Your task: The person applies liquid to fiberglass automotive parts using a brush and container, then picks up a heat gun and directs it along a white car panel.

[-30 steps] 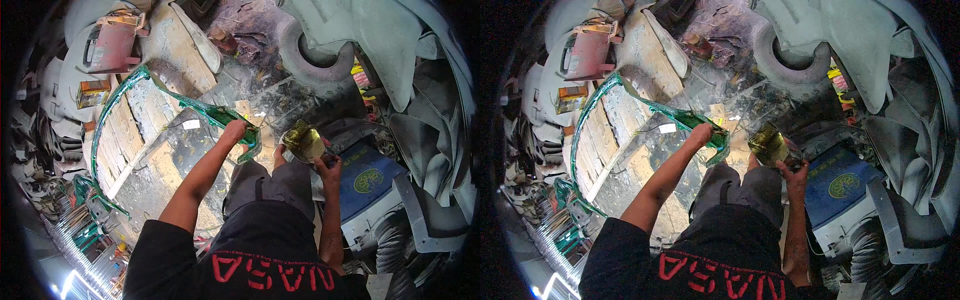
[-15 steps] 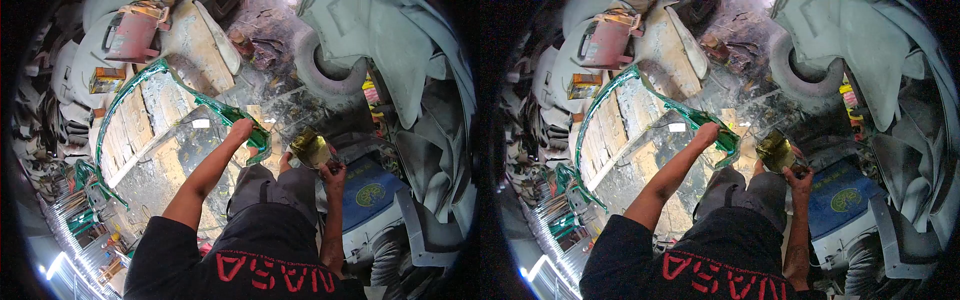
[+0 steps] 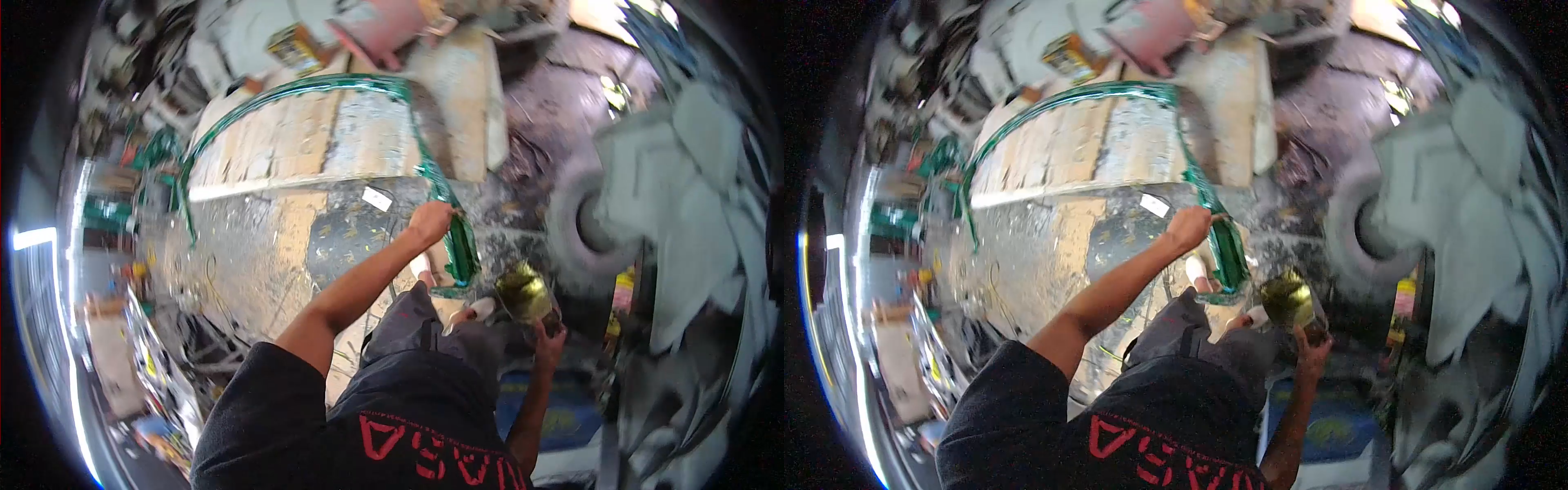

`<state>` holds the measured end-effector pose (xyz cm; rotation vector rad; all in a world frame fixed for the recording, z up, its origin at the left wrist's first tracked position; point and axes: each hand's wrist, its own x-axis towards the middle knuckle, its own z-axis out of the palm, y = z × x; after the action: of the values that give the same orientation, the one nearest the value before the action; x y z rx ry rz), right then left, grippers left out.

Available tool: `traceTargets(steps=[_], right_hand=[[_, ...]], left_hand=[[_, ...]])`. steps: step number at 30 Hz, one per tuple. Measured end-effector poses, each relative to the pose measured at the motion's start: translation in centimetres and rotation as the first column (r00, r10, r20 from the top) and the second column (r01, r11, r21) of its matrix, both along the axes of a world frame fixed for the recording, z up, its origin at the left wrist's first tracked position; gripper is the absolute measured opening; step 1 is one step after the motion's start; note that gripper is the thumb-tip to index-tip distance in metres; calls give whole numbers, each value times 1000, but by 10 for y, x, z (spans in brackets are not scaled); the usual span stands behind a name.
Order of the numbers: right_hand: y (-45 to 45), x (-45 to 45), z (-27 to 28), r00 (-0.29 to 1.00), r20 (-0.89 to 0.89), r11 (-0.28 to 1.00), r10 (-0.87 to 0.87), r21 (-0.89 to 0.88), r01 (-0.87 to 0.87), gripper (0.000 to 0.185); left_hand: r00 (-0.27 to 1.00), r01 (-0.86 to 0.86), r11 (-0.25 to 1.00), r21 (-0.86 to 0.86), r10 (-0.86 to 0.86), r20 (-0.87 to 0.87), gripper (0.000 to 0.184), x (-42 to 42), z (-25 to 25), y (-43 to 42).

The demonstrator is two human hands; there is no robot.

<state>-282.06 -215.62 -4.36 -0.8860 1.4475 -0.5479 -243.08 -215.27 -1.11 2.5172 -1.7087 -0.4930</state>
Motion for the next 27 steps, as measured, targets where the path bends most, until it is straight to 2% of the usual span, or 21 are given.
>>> traceTargets(steps=[1,2,4,5,7,9,11,12,14,15,17,18,20,22,24,26,27], right_hand=[[-7,6,1,998,-52,999,25,32,-24,69],[-13,15,7,996,-36,997,83,9,-83,69],[-21,35,34,978,49,979,205,-26,-204,50],[-22,44,43,968,57,969,244,-54,-241,48],[-24,68,66,946,38,945,322,-76,-319,42],[-18,98,90,943,72,944,325,-81,-319,47],[-10,125,100,930,65,932,361,-72,-356,45],[-5,139,102,924,58,925,379,-68,-375,44],[2,163,91,890,92,895,446,-68,-442,42],[11,182,93,883,61,885,465,-55,-462,41],[35,223,100,856,35,857,515,-59,-513,41],[49,244,101,852,20,852,523,-60,-521,37],[82,286,99,836,12,835,548,-71,-546,33],[114,325,96,806,56,808,589,-30,-588,32],[140,363,83,812,48,814,581,-57,-579,31],[172,397,92,706,274,721,653,57,-690,42],[189,412,90,714,305,739,630,45,-672,37]], left_hand=[[998,-65,994,-83,66,8,17,7,3,17],[977,-200,967,-158,185,-105,24,12,11,37],[929,-345,881,-325,272,-251,25,19,44,81],[918,-386,853,-351,315,-242,25,26,46,108],[839,-529,735,-423,380,-390,26,43,32,167],[697,-714,613,-338,575,-429,29,52,23,229],[286,-948,298,-113,642,-712,32,53,27,285],[262,-961,241,-134,648,-715,32,56,19,313],[14,-1000,-4,-20,601,-799,32,66,-12,372],[2,-998,-46,-36,595,-804,32,69,-21,399],[-187,-948,-314,57,399,-898,30,76,-39,451],[-190,-936,-348,48,385,-903,30,79,-50,478],[-285,-862,-495,107,299,-911,26,85,-69,532],[-367,-801,-557,219,168,-915,21,89,-83,584],[-363,-812,-506,290,51,-930,17,88,-105,637],[-425,-740,-565,366,-30,-905,13,89,-94,669],[-415,-726,-581,367,-55,-908,12,91,-90,684]])
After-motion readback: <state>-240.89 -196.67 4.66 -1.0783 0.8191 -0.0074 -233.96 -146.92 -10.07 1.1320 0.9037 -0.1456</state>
